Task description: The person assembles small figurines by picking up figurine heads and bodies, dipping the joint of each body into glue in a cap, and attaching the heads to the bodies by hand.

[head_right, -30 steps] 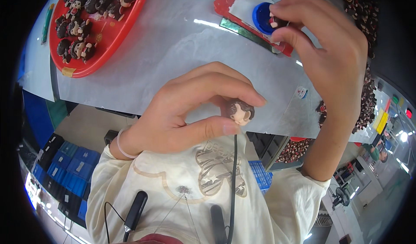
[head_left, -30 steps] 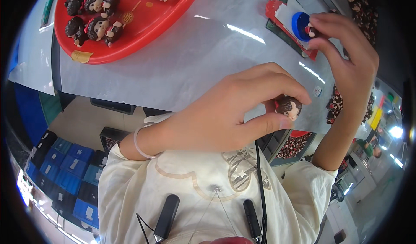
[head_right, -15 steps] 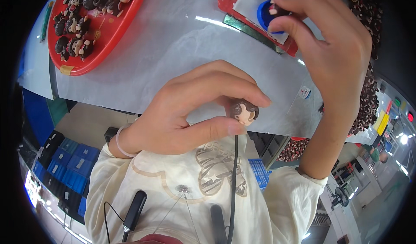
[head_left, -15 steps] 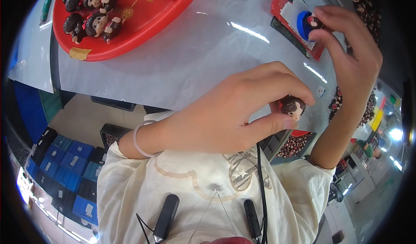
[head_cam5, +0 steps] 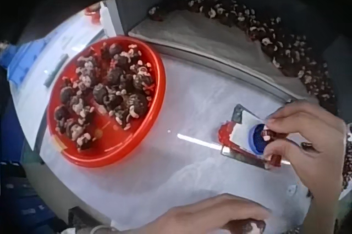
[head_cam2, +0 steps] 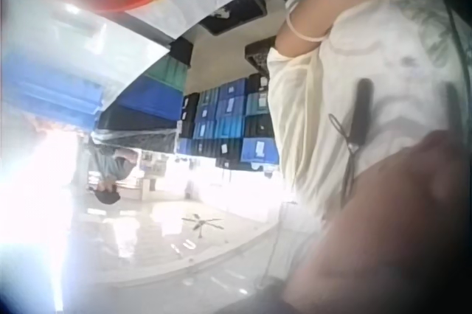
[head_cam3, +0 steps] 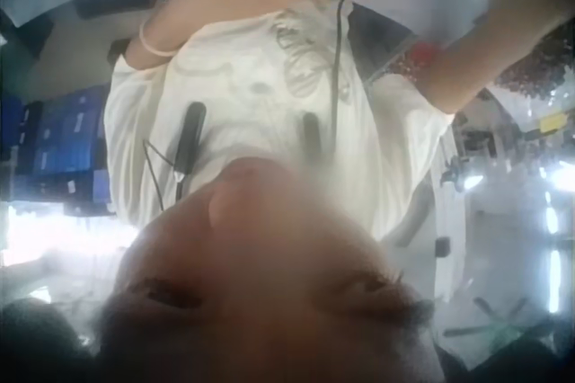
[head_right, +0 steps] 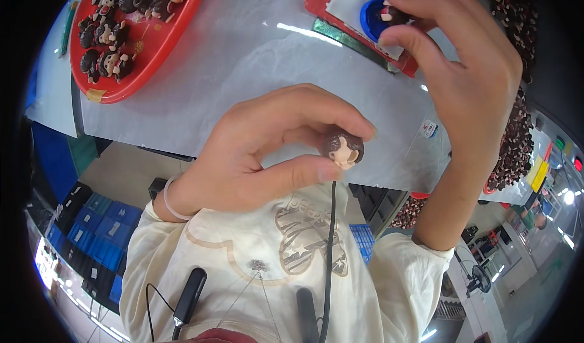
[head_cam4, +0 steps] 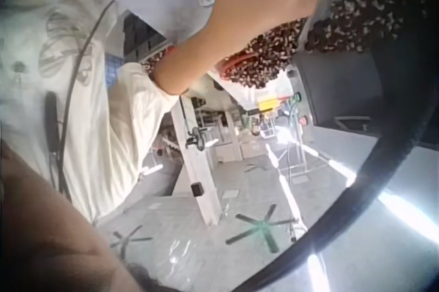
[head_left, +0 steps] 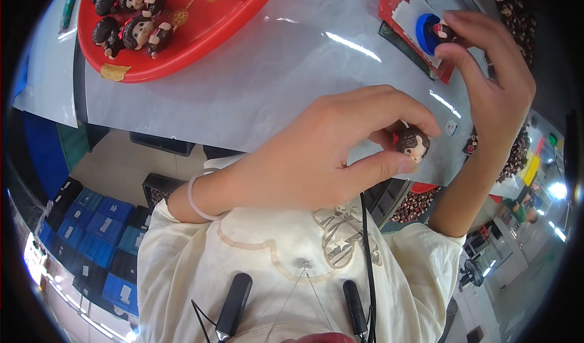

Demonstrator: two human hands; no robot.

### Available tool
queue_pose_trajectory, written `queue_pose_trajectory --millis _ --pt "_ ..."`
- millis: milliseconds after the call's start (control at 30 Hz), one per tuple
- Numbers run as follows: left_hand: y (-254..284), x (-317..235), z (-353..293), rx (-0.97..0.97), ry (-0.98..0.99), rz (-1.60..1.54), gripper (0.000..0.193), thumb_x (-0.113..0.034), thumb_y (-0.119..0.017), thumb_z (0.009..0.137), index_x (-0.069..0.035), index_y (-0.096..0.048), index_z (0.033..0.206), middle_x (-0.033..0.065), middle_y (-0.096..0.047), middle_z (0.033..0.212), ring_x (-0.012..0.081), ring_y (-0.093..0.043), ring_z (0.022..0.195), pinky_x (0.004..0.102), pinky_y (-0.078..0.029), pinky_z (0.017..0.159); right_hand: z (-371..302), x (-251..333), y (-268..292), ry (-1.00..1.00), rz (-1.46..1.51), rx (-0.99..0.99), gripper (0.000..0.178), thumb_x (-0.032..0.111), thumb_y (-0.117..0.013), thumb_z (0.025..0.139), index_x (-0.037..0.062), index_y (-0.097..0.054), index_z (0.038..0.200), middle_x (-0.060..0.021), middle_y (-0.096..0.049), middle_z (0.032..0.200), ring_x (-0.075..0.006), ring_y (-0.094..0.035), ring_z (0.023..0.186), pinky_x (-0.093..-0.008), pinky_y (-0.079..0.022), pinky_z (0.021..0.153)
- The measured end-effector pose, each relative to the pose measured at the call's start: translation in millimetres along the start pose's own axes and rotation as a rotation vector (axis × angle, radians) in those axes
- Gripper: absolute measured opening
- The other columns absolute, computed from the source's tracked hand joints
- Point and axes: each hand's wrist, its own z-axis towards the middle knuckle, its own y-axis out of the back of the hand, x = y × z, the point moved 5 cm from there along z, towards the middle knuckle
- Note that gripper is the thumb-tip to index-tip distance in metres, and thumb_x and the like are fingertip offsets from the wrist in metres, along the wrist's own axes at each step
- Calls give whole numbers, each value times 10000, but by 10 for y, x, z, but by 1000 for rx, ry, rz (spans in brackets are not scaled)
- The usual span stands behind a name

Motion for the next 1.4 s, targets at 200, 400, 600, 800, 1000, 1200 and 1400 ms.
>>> queue_pose_trajectory --millis 200,400,600,800,1000,1200,1400 --pt "-42 -19 18 -7 -26 -167 330 8 -612 788 51 -519 1102 114 -519 1090 171 -544 946 297 -455 826 -223 -297 147 -93 394 -158 261 -52 -675 706 -62 -614 960 -148 -610 1006 -170 -603 842 -253 -489 742" --pt "-10 -16 -4 -131 5 -279 365 -28 -634 784 63 -496 1110 143 -547 1076 178 -548 966 294 -460 817 -330 -341 111 -245 719 -250 311 -65 -686 686 -69 -601 984 -141 -629 932 -164 -614 806 -243 -498 723" --pt "-19 -26 21 -179 22 -335 375 -56 -639 788 62 -491 1112 177 -556 1091 194 -582 947 289 -483 811 -523 -354 114 -329 907 -240 456 222 -733 720 -28 -550 1054 -165 -599 1026 -205 -599 897 -248 -499 696" --pt "-7 -20 29 -208 -8 -299 394 -114 -649 795 53 -492 1116 159 -584 1045 200 -601 908 297 -499 788 -610 -66 157 -220 937 -222 435 304 -708 739 -22 -554 983 -192 -577 993 -236 -589 891 -256 -501 672" --pt "-13 -18 38 -222 2 -246 442 -168 -676 773 48 -494 1113 152 -590 1032 196 -606 895 280 -516 748 -650 149 219 -76 835 -185 380 156 -748 675 -41 -564 944 -242 -587 975 -287 -597 893 -327 -471 778" --pt "-3 -3 -1 -223 -12 -300 442 -126 -692 747 71 -499 1093 144 -584 1018 183 -602 893 267 -532 744 -619 265 235 2 696 -216 405 165 -765 595 -45 -578 886 -239 -606 931 -280 -617 821 -312 -494 730" --pt "-13 -4 8 -253 -48 -330 424 -61 -714 704 93 -530 1053 132 -570 947 166 -601 812 229 -535 675 -549 504 290 306 233 -359 245 24 -744 580 -61 -601 761 -237 -636 820 -201 -615 627 -239 -499 524"
